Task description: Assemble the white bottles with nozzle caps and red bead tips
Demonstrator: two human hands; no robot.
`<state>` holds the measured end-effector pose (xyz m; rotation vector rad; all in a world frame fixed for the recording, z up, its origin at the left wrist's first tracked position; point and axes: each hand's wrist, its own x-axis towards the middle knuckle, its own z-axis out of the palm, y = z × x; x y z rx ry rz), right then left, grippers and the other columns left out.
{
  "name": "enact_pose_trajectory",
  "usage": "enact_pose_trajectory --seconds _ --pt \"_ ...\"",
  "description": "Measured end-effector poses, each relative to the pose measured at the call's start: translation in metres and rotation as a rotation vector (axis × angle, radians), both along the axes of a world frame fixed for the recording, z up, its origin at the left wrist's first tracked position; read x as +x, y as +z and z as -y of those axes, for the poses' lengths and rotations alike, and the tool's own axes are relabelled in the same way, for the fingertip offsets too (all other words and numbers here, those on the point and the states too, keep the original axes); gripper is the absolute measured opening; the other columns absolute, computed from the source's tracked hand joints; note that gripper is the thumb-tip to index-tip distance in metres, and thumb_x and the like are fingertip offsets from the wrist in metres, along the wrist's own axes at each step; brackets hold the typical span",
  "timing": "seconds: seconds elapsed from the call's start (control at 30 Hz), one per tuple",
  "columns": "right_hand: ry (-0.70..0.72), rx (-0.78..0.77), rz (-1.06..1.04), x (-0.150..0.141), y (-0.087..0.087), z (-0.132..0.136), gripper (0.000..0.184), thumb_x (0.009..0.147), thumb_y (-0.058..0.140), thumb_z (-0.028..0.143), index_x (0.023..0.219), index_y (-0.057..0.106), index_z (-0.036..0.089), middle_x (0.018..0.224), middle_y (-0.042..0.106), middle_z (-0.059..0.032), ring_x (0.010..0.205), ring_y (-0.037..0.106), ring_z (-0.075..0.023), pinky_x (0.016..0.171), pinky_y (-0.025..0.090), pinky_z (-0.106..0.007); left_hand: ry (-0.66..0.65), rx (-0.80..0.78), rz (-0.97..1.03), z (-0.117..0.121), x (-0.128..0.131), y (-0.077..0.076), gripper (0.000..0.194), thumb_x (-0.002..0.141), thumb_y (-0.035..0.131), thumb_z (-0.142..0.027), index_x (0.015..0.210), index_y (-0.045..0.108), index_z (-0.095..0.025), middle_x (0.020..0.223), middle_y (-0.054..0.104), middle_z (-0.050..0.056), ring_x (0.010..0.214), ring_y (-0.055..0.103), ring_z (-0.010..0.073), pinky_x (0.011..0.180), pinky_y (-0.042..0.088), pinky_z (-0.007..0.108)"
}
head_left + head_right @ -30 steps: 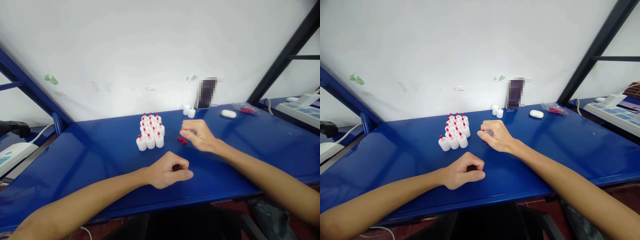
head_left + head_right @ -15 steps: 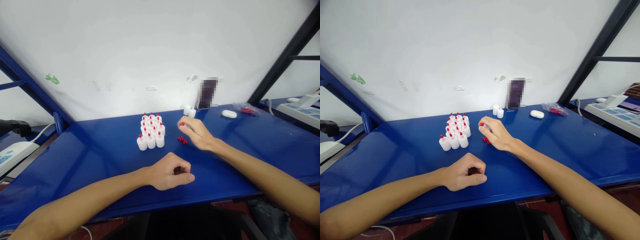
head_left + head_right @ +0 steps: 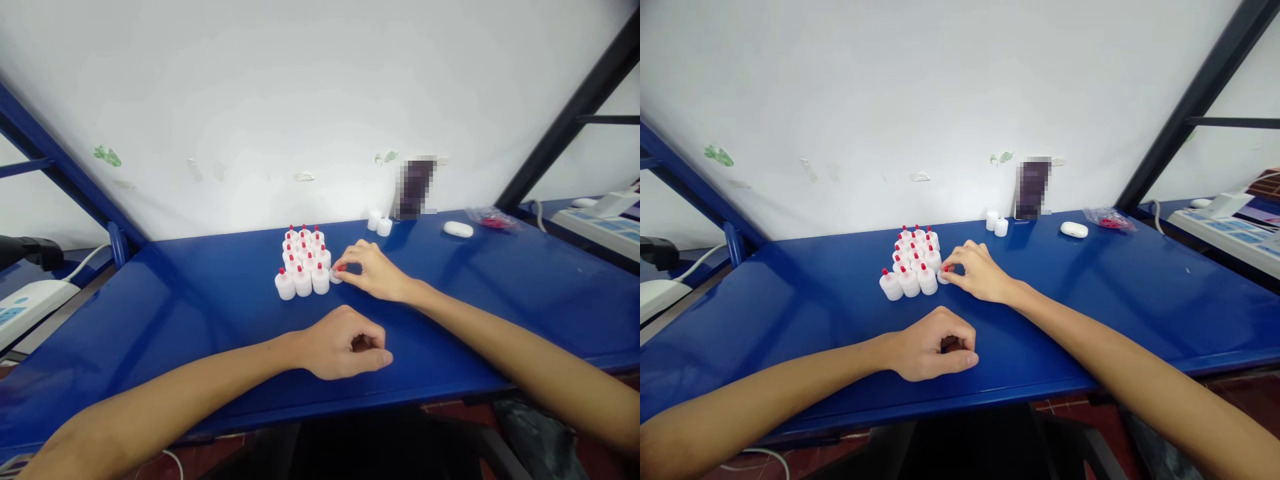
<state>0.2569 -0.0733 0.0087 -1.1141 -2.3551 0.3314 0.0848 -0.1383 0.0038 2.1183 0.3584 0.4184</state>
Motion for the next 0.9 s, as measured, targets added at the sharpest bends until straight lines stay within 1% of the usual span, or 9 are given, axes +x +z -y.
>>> enact_pose_trajectory --seconds 0.07,0.13,0.23,0.33,0.47,0.53,0.6,0.73,0.9 --pt "-0.010 -0.012 0.009 0.000 -0.001 -0.002 0.025 0.091 0.061 0.042 0.108 0.071 0.025 0.094 0.071 -0.0035 0.093 0.054 -0.0220 0.084 0.033 -0.039 0.000 0.004 0.001 0.000 0.000 0.000 0.031 0.091 0.063 -0.033 0.067 0.056 -0.014 0.056 0.048 -0.005 0.050 0.040 0.0049 0.052 0.032 0.020" --pt "-0.057 -0.010 -0.027 0.003 0.002 -0.003 0.025 0.091 0.059 0.041 0.106 0.069 0.023 0.086 0.071 -0.0020 0.085 0.055 -0.0196 0.082 0.033 -0.037 0.005 0.008 0.002 0.000 0.000 -0.001 0.031 0.091 0.063 -0.032 0.067 0.055 -0.014 0.057 0.048 -0.005 0.051 0.039 0.0049 0.052 0.032 0.020" --pt "-0.171 -0.037 -0.078 0.017 0.009 -0.005 0.022 0.089 0.058 0.036 0.083 0.068 0.018 0.059 0.057 0.0034 0.058 0.048 -0.0125 0.069 0.034 -0.031 0.009 0.026 0.000 0.000 0.000 -0.001 0.033 0.092 0.060 -0.032 0.065 0.052 -0.014 0.057 0.047 -0.005 0.051 0.039 0.0051 0.052 0.032 0.020" --pt "-0.230 -0.100 -0.018 0.035 0.016 -0.010 0.023 0.083 0.058 0.035 0.070 0.065 0.018 0.048 0.043 0.0061 0.048 0.038 -0.0105 0.057 0.030 -0.028 0.010 0.079 -0.004 0.001 0.001 -0.001 0.036 0.095 0.054 -0.032 0.064 0.050 -0.015 0.056 0.045 -0.005 0.051 0.038 0.0055 0.053 0.033 0.021" --pt "-0.374 0.001 0.043 0.057 0.016 -0.026 0.027 0.085 0.052 0.036 0.073 0.068 0.018 0.057 0.055 0.0002 0.055 0.049 -0.0145 0.060 0.033 -0.028 0.187 0.352 -0.014 0.001 0.002 -0.003 0.027 0.095 0.048 -0.027 0.072 0.056 -0.015 0.070 0.054 0.000 0.062 0.049 0.0091 0.061 0.040 0.022" --pt "-0.515 0.055 0.034 0.068 0.012 -0.036 0.027 0.084 0.051 0.035 0.077 0.070 0.017 0.064 0.062 -0.0038 0.061 0.055 -0.0176 0.063 0.037 -0.029 0.288 0.551 -0.073 0.000 0.003 -0.005 0.018 0.092 0.048 -0.026 0.086 0.061 -0.016 0.089 0.060 0.004 0.072 0.055 0.0130 0.064 0.044 0.025" --pt "-0.644 0.084 0.032 0.079 0.008 -0.045 0.026 0.083 0.051 0.033 0.081 0.071 0.017 0.068 0.066 -0.0064 0.065 0.059 -0.0206 0.065 0.039 -0.030 0.349 0.682 -0.170 -0.002 0.002 -0.006 0.020 0.091 0.048 -0.028 0.100 0.062 -0.017 0.110 0.060 0.007 0.074 0.058 0.0149 0.063 0.046 0.027" --pt "-0.737 0.058 0.047 0.095 -0.003 -0.058 0.034 0.083 0.052 0.034 0.106 0.070 0.016 0.067 0.067 -0.0070 0.070 0.063 -0.0255 0.069 0.043 -0.034 0.403 0.733 -0.336 -0.003 0.002 -0.007 0.030 0.092 0.048 -0.034 0.118 0.056 -0.020 0.144 0.045 0.012 0.073 0.063 0.0166 0.063 0.052 0.032" --pt "-0.733 0.025 0.017 0.099 -0.016 -0.072 0.055 0.084 0.056 0.041 0.132 0.057 0.014 0.095 0.072 -0.0129 0.086 0.065 -0.0286 0.078 0.046 -0.036 0.391 0.727 -0.398 -0.002 0.005 -0.007 0.037 0.094 0.047 -0.035 0.128 0.051 -0.020 0.153 0.035 0.017 0.096 0.067 0.0263 0.077 0.057 0.042"
